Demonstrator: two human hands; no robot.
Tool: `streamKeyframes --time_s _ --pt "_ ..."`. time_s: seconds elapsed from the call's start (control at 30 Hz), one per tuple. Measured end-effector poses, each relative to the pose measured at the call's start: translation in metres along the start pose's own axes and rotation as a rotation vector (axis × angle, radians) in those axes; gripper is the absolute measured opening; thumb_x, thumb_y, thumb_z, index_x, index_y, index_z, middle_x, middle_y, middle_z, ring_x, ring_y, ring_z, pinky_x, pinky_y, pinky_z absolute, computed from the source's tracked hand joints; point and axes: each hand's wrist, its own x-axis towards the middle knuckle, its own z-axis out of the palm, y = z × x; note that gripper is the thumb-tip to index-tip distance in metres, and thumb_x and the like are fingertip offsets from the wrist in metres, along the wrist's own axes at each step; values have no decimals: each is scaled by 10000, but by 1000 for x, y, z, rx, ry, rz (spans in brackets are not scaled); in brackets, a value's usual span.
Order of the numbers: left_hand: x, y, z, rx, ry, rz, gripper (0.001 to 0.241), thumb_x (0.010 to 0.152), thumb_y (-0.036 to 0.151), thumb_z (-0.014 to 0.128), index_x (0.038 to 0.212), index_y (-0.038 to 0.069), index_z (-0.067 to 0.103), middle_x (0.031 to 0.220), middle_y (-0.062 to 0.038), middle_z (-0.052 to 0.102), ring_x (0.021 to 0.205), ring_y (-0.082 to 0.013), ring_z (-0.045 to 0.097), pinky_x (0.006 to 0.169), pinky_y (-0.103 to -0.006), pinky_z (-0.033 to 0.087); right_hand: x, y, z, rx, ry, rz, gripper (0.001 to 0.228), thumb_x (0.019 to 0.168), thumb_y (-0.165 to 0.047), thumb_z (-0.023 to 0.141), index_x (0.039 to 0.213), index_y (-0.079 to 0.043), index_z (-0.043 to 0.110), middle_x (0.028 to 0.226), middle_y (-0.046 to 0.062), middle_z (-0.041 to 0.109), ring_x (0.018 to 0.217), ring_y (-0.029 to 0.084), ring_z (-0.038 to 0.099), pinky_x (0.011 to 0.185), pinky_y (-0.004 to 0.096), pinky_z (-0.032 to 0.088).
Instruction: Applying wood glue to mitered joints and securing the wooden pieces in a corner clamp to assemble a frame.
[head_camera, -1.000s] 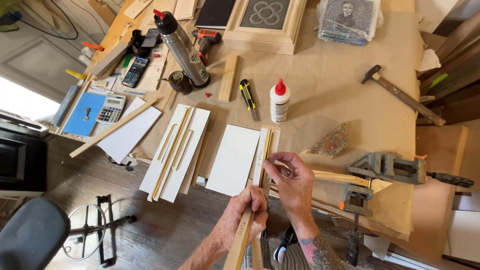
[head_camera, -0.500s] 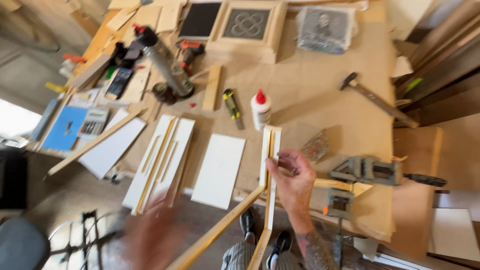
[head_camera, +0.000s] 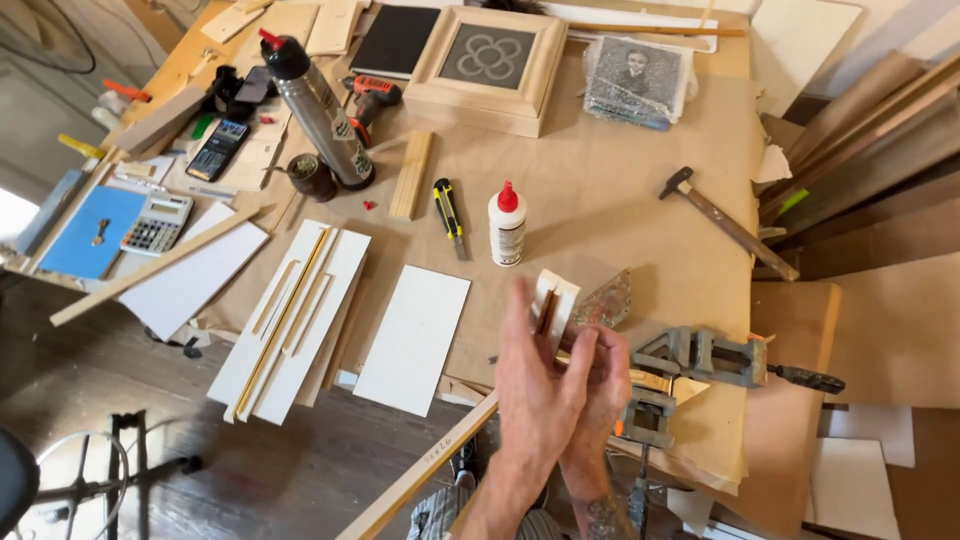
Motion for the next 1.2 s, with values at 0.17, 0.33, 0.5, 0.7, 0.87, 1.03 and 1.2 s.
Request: streamKeyframes --time_s 0.17,0.33,0.5,0.7,0.87,1.03,1.2 --pt "-2 -1 8 -86 65 171 566 1029 237 581 1543 84 400 1387 -168 576 1201 -277 652 902 -384 587 -10 -28 8 117 136 51 279 939 -170 654 1169 -42 563 957 237 766 723 311 741 566 387 611" --pt "1 20 0 -192 92 172 495 971 129 657 1428 39 488 1335 -149 671 1207 -253 720 990 -356 599 -17 -45 11 180 191 49 268 929 -143 651 1173 -37 623 1008 271 767 799 375 770 592 443 648" --pt "11 22 -8 -237 81 239 306 934 97 701 1212 62 578 1347 -182 656 1138 -277 739 970 -373 594 -12 -25 10 -12 250 -128 285 931 -28 662 1214 11 681 1106 195 760 945 277 771 810 354 662" --pt "22 3 -15 -380 112 211 285 934 100 726 1199 44 637 1323 -222 670 1169 -280 732 986 -333 614 -8 -6 17 -121 224 -179 150 915 -18 705 1049 48 713 968 165 775 792 196 722 664 335 643" --pt "37 -14 -29 -233 180 317 312 914 87 778 1203 58 664 1304 -209 691 1075 -273 738 950 -351 619 -6 -10 30 413 223 319 230 966 -78 590 1044 110 698 1033 278 734 957 399 709 878 539 634" --pt "47 -33 -42 -217 167 296 324 908 128 795 1205 72 678 1303 -213 698 1066 -277 742 926 -355 619 6 -69 30 -38 -346 -75 405 841 42 650 1245 66 650 1169 228 741 944 317 781 822 417 710" --pt "48 -36 -59 -182 65 345 330 950 164 762 1247 77 647 1336 -168 684 1072 -264 733 917 -338 594 20 -82 51 -136 -298 -43 505 761 64 771 1254 37 665 1204 217 752 1010 288 764 882 376 682"
